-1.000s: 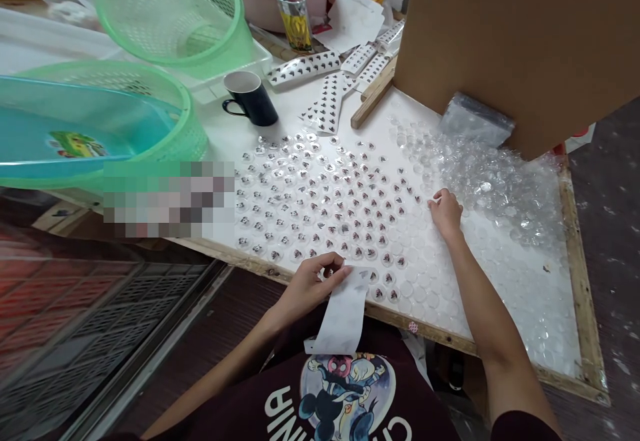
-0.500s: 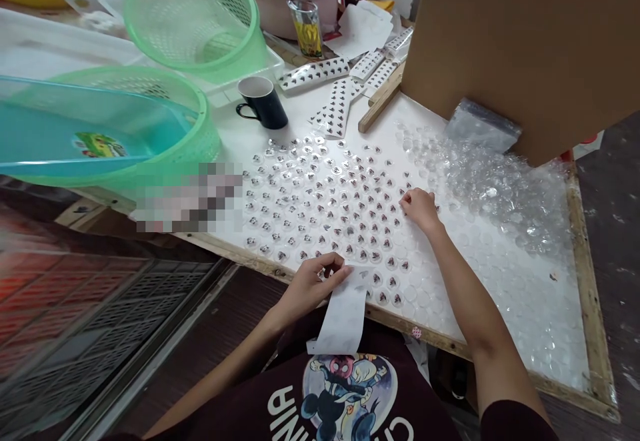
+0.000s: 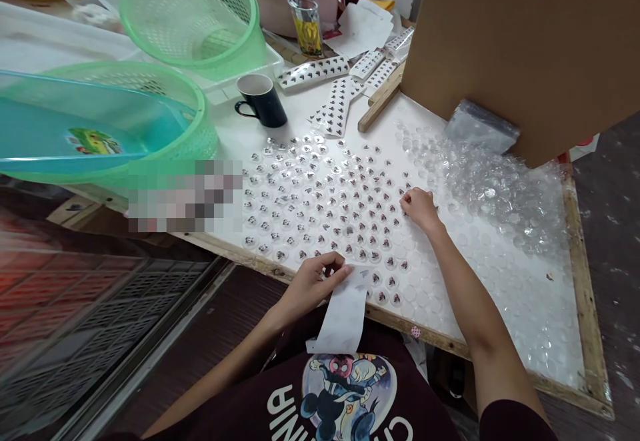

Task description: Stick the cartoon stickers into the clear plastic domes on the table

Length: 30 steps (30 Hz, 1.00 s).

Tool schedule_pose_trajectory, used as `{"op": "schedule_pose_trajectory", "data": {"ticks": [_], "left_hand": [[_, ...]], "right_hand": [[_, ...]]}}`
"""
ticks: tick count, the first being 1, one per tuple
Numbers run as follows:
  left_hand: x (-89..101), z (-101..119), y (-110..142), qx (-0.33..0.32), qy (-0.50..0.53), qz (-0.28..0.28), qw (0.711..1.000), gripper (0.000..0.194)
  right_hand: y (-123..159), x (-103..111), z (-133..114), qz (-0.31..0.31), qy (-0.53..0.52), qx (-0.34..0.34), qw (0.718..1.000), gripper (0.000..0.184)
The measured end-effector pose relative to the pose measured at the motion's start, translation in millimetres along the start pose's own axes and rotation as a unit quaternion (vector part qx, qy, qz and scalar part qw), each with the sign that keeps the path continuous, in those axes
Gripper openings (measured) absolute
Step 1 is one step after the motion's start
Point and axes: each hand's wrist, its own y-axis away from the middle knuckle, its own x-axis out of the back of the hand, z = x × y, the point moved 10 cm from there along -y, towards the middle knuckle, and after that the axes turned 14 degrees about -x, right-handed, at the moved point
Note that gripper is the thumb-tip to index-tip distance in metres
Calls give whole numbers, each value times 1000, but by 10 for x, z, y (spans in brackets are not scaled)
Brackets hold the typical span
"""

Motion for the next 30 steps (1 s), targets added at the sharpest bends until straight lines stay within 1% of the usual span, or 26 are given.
{"op": "schedule_pose_trajectory", "data": {"ticks": [5, 8, 10, 13, 17, 20, 22, 24, 25, 28, 29, 30], "left_hand": [[29, 2, 1, 1, 1, 6, 1000, 27], [47, -10, -4, 0, 0, 12, 1000, 26], [46, -15, -10, 1, -4, 12, 1000, 26], [29, -8, -21, 0, -6, 8, 1000, 25], [28, 3, -21, -2, -5, 9, 1000, 24], [47, 20, -11, -6, -7, 13, 1000, 25], [53, 41, -6, -10, -5, 15, 1000, 25], [52, 68, -6, -14, -1, 16, 1000, 26], [51, 82, -8, -16, 1, 17, 1000, 26], [72, 117, -19, -22, 2, 28, 999, 26], [89, 124, -24, -23, 1, 35, 999, 26], [114, 127, -27, -23, 0, 44, 999, 26]], "right_hand": [[55, 100, 23, 15, -68, -2, 998, 16], [161, 174, 3, 14, -124, 1, 992, 22], [249, 190, -33, -9, -203, 3, 979, 30], [379, 180, -130, -53, -329, 5, 943, 37], [525, 146, -301, -91, -400, 9, 912, 42], [611, 103, -423, -115, -419, 18, 901, 43], [647, 77, -496, -120, -421, 26, 898, 42], [665, 60, -565, -111, -416, 32, 902, 40], [674, 59, -605, -101, -406, 37, 907, 38], [754, 111, -758, -48, -344, 67, 935, 33], [805, 124, -809, -38, -322, 77, 943, 31], [864, 118, -847, -41, -305, 80, 948, 30]]}}
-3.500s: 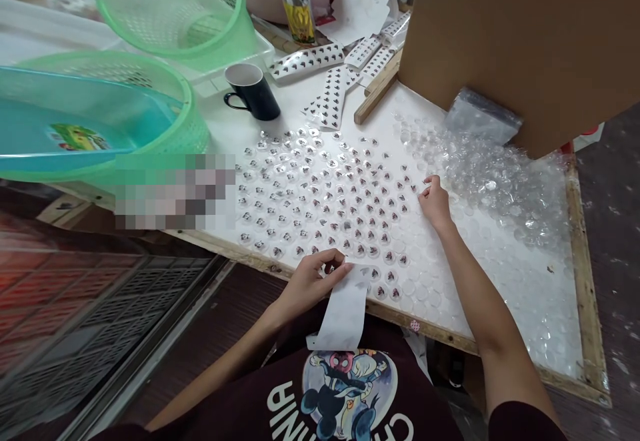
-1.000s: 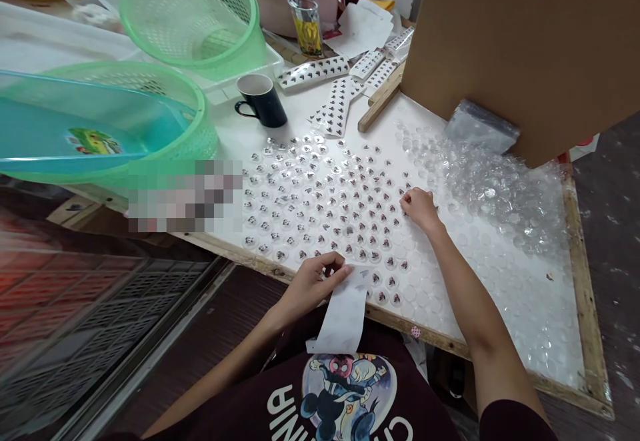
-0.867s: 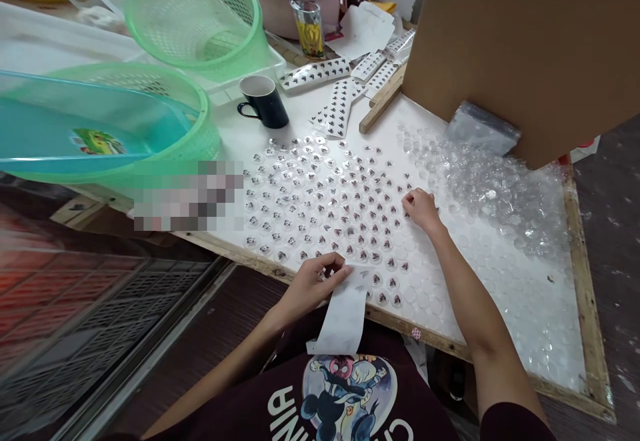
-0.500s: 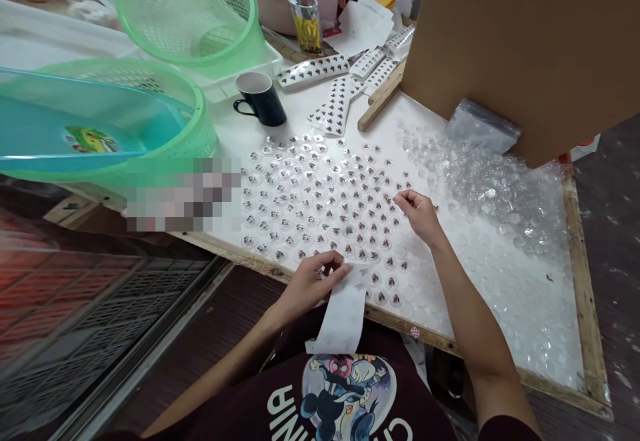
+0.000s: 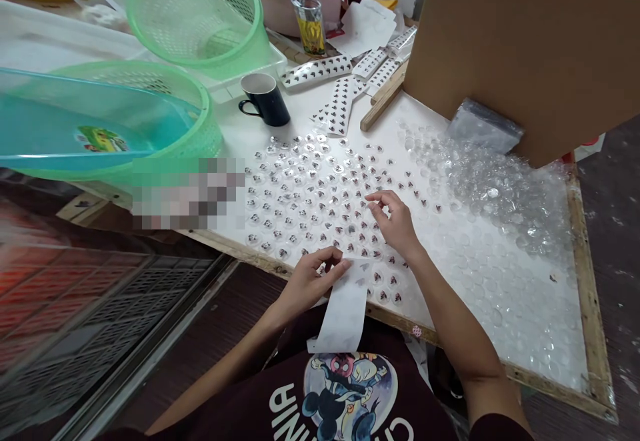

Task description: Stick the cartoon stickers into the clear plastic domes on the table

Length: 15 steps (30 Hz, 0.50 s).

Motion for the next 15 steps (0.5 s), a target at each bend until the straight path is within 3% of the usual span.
{"op": "schedule_pose_trajectory", "data": {"ticks": [5, 7, 15], "left_hand": [[169, -24, -11, 8, -9, 61, 998, 22], [194, -32, -17, 9, -8, 71, 997, 18], [150, 64, -35, 7, 25, 72, 997, 18]], "right_hand": [[397, -304, 125, -154, 3, -93, 984, 30], [540, -357, 180, -179, 8, -109, 978, 27], [655, -275, 167, -93, 3, -91, 991, 15]]}}
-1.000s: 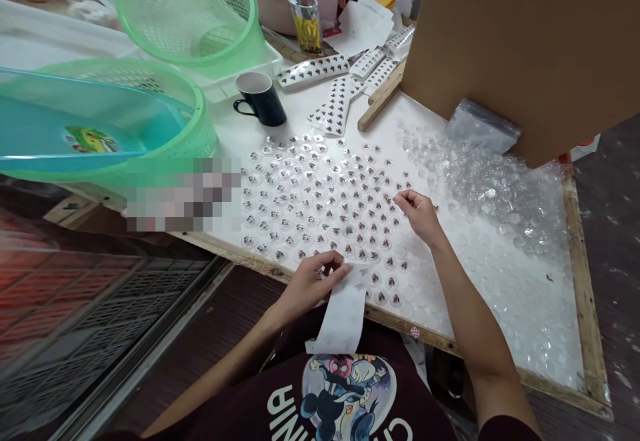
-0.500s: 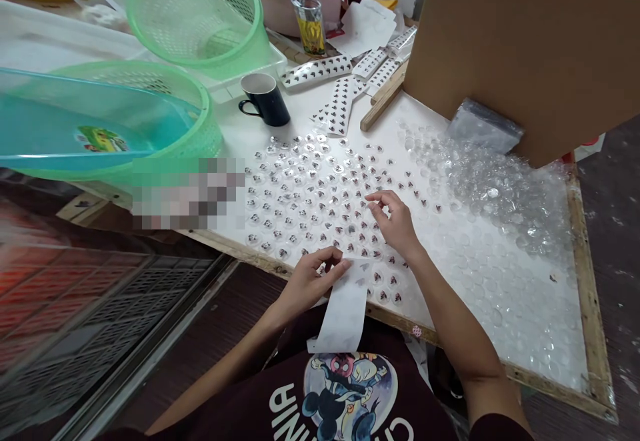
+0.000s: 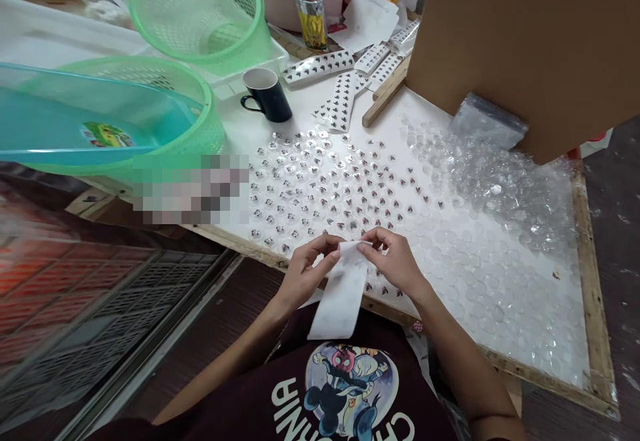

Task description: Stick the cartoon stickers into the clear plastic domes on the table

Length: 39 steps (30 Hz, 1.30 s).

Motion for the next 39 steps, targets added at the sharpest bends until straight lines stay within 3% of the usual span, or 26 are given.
{"op": "schedule_pose_trajectory", "data": {"ticks": [5, 8, 11, 15, 20, 22, 25, 29, 31, 35, 39], "left_hand": [[-18, 7, 13, 4, 1, 13, 1000, 22], [-56, -138, 28, 52, 80, 22, 995, 31], [-180, -300, 56, 129, 222, 16, 966, 40], [-392, -323, 97, 182, 368, 2, 912, 46], [-506, -392, 227, 214, 414, 29, 884, 41], [-528, -423, 275, 217, 420, 27, 881, 42], [-545, -432, 310, 213, 405, 3, 889, 39], [-503, -354, 288, 205, 339, -63, 916, 38], [-346, -303, 224, 188, 288, -63, 937, 43], [125, -121, 51, 105, 142, -9, 984, 43], [152, 56, 12, 48, 19, -57, 997, 32]], "right_hand": [[120, 57, -69, 48, -4, 43, 998, 14], [162, 63, -33, 24, -48, 48, 997, 23], [181, 27, -48, -18, -94, 58, 994, 32], [220, -44, -232, -17, -72, 105, 992, 31], [253, -147, -354, -26, -48, 126, 990, 21], [252, -170, -327, -34, -28, 116, 992, 28], [246, -210, -280, -57, 2, 105, 993, 35], [199, -149, -234, -38, -20, 97, 994, 16], [161, -101, -175, -13, -32, 79, 996, 18], [120, -113, -78, 13, -9, 65, 998, 20], [118, -222, -45, 16, 22, 74, 997, 19]]}}
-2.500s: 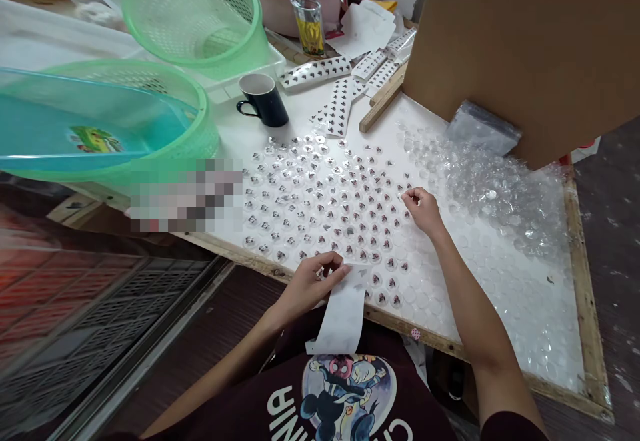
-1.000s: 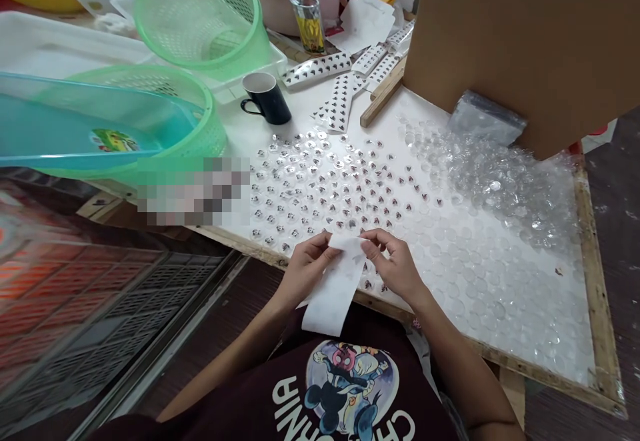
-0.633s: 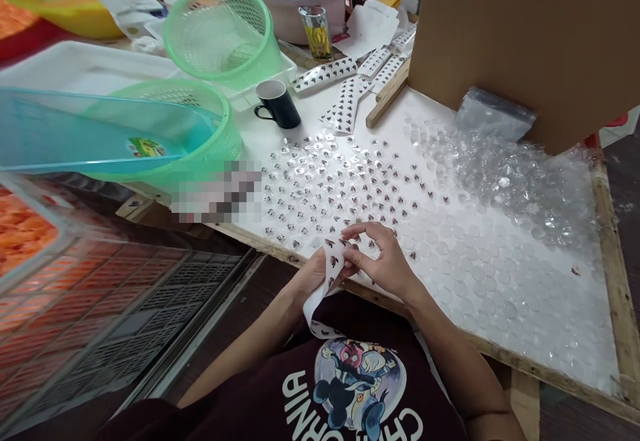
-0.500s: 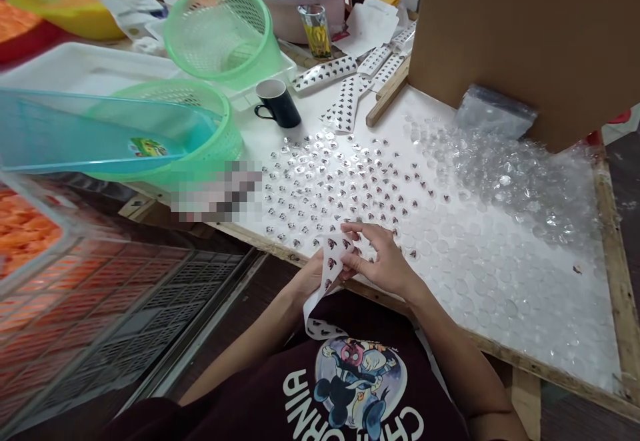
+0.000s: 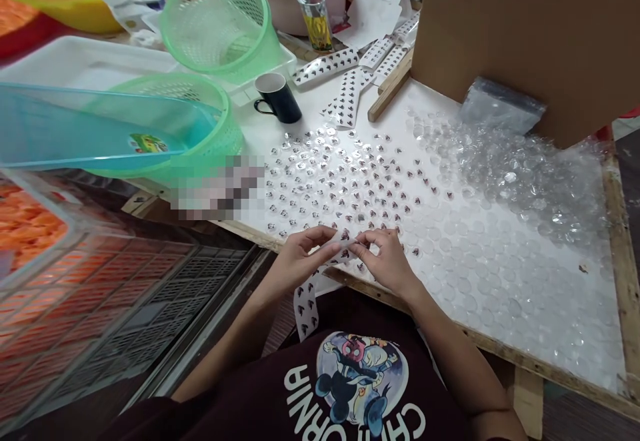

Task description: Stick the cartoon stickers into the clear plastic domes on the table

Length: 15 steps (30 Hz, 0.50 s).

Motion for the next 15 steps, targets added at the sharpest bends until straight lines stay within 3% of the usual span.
{"op": "schedule_pose_trajectory", "data": {"ticks": [6, 10, 15], "left_hand": [[-6, -38, 14, 5, -54, 55, 997, 26], [-11, -97, 25, 13, -56, 49, 997, 29], [-30, -120, 42, 15, -63, 44, 997, 31]], "right_hand": [[106, 135, -22, 105, 31, 6, 994, 4], [198, 191, -132, 112, 50, 45, 991, 8], [194, 337, -37, 138, -45, 10, 989, 9]]}}
